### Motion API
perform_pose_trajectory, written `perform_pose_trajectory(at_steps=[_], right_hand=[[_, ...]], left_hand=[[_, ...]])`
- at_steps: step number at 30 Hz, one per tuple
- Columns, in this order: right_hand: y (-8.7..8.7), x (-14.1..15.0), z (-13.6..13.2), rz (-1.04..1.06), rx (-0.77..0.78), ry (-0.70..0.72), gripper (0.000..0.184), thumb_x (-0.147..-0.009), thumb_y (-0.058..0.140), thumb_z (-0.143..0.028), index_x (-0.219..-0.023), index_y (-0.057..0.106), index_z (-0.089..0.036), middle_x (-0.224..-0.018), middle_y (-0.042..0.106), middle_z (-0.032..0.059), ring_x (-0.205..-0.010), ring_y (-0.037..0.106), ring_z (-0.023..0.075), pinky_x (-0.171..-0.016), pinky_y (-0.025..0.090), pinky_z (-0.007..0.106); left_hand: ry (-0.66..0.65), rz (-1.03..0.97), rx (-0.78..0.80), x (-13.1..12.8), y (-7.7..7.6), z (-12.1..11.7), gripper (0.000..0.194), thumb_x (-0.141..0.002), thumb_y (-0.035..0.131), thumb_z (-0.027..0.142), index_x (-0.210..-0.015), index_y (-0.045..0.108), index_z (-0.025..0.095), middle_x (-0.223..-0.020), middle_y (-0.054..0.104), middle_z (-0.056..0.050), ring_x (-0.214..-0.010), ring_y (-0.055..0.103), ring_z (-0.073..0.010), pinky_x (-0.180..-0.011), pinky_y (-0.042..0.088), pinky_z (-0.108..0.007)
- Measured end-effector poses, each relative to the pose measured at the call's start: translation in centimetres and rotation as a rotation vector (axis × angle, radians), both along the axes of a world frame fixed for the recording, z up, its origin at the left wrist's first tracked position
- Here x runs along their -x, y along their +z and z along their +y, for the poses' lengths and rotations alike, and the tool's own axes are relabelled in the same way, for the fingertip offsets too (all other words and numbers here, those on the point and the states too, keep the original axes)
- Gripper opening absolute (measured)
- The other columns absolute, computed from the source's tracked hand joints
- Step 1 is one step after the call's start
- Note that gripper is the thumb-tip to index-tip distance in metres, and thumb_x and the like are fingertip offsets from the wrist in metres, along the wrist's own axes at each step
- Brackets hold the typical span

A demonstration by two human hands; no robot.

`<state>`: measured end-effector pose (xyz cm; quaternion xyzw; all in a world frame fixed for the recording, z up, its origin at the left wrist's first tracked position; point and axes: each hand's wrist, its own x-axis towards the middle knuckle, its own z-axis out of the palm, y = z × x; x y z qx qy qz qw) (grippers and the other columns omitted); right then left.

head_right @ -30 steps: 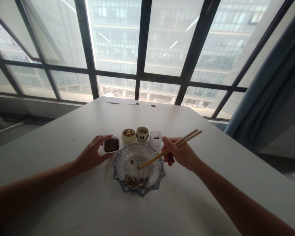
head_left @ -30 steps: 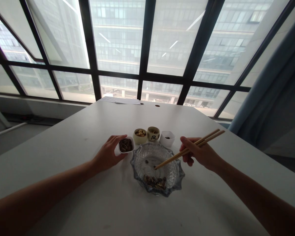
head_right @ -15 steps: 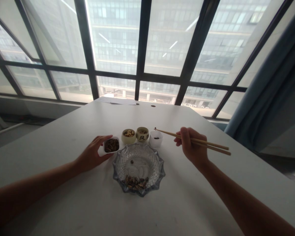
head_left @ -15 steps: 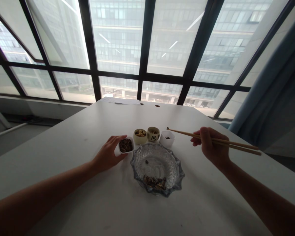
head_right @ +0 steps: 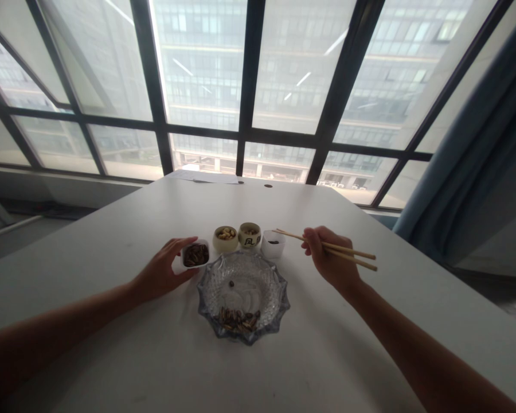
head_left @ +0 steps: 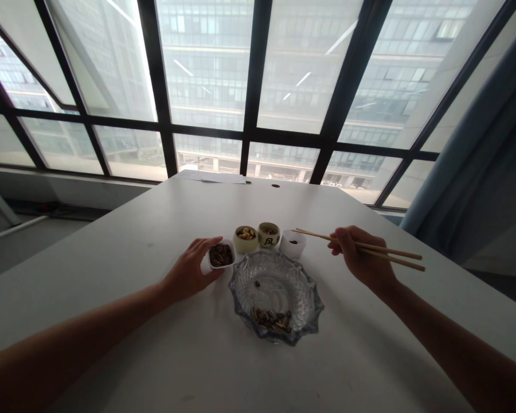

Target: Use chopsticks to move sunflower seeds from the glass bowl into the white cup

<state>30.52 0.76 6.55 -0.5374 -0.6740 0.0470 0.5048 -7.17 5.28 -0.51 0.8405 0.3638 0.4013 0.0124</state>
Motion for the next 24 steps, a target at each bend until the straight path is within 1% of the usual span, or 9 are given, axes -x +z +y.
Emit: perform_pose_trajectory(at_steps=[4,7,9,11,14,17,19,24], right_hand=[[0.3,0.6,-0.3,0.061,-0.084,0.003,0.046,-0.092,0.056,-0.063,-0.078,0.065,-0.02,-0.067,0.069,0.0066,-0.053,0.062,0.0167,-0.052,0.052,0.03],[0.8,1.2,-0.9,0.115,-0.107,0.044,0.05,-0.089,0.056,-0.068,-0.076,0.066,-0.021,-0.063,0.068,0.0063,-0.05,0.06,0.0171,-0.048,0.051,0.031],[1.1,1.5,-1.3,0.159,-0.078,0.114,0.052,-0.088,0.056,-0.07,-0.071,0.066,-0.021,-0.057,0.066,0.0056,-0.046,0.059,0.0168,-0.045,0.05,0.03],[1.2,1.8,-1.7,0.18,-0.01,0.22,0.053,-0.089,0.056,-0.068,-0.067,0.065,-0.02,-0.052,0.064,0.0051,-0.043,0.057,0.0159,-0.042,0.048,0.028],[0.8,2.3,-1.9,0.137,0.111,0.381,0.052,-0.093,0.055,-0.062,-0.066,0.066,-0.018,-0.051,0.064,0.005,-0.041,0.057,0.0141,-0.039,0.046,0.025],[0.2,3.0,-1.9,0.065,0.151,0.507,0.049,-0.097,0.053,-0.054,-0.068,0.065,-0.017,-0.054,0.066,0.0053,-0.042,0.058,0.0128,-0.039,0.046,0.022],[-0.2,3.5,-2.0,0.024,0.156,0.556,0.046,-0.099,0.052,-0.049,-0.069,0.065,-0.016,-0.056,0.066,0.0054,-0.044,0.059,0.0124,-0.041,0.047,0.021],[-0.7,4.1,-2.4,-0.064,0.21,0.628,0.037,-0.099,0.054,-0.039,-0.074,0.065,-0.015,-0.059,0.067,0.006,-0.046,0.061,0.0127,-0.043,0.047,0.021]], left_hand=[[-0.004,0.012,0.034,-0.1,0.1,-0.1,0.058,-0.083,0.07,0.032,-0.137,0.05,0.02,-0.123,0.066,-0.014,-0.115,0.062,-0.0291,-0.092,0.057,-0.043],[0.002,0.008,0.047,-0.1,0.1,-0.2,0.058,-0.082,0.07,0.033,-0.136,0.051,0.02,-0.122,0.066,-0.013,-0.114,0.063,-0.0291,-0.091,0.057,-0.043],[0.001,0.008,0.048,0.0,0.1,-0.2,0.058,-0.083,0.07,0.034,-0.136,0.052,0.021,-0.122,0.067,-0.013,-0.113,0.063,-0.029,-0.091,0.057,-0.043],[-0.004,0.01,0.045,0.0,0.2,-0.2,0.058,-0.083,0.07,0.034,-0.136,0.052,0.02,-0.121,0.067,-0.013,-0.113,0.063,-0.029,-0.092,0.057,-0.043],[-0.006,0.013,0.044,0.1,0.1,-0.1,0.058,-0.083,0.07,0.034,-0.136,0.051,0.018,-0.121,0.066,-0.014,-0.113,0.063,-0.0286,-0.094,0.056,-0.043],[0.001,0.014,0.051,0.1,0.1,-0.1,0.058,-0.084,0.069,0.035,-0.137,0.051,0.019,-0.121,0.066,-0.013,-0.114,0.063,-0.0283,-0.094,0.055,-0.043],[0.002,0.011,0.05,0.1,0.1,-0.1,0.058,-0.084,0.069,0.036,-0.136,0.051,0.019,-0.121,0.066,-0.013,-0.114,0.062,-0.0285,-0.094,0.056,-0.042],[-0.003,0.006,0.053,0.0,0.1,-0.2,0.058,-0.084,0.069,0.036,-0.136,0.052,0.019,-0.12,0.067,-0.013,-0.113,0.063,-0.0284,-0.093,0.056,-0.042]])
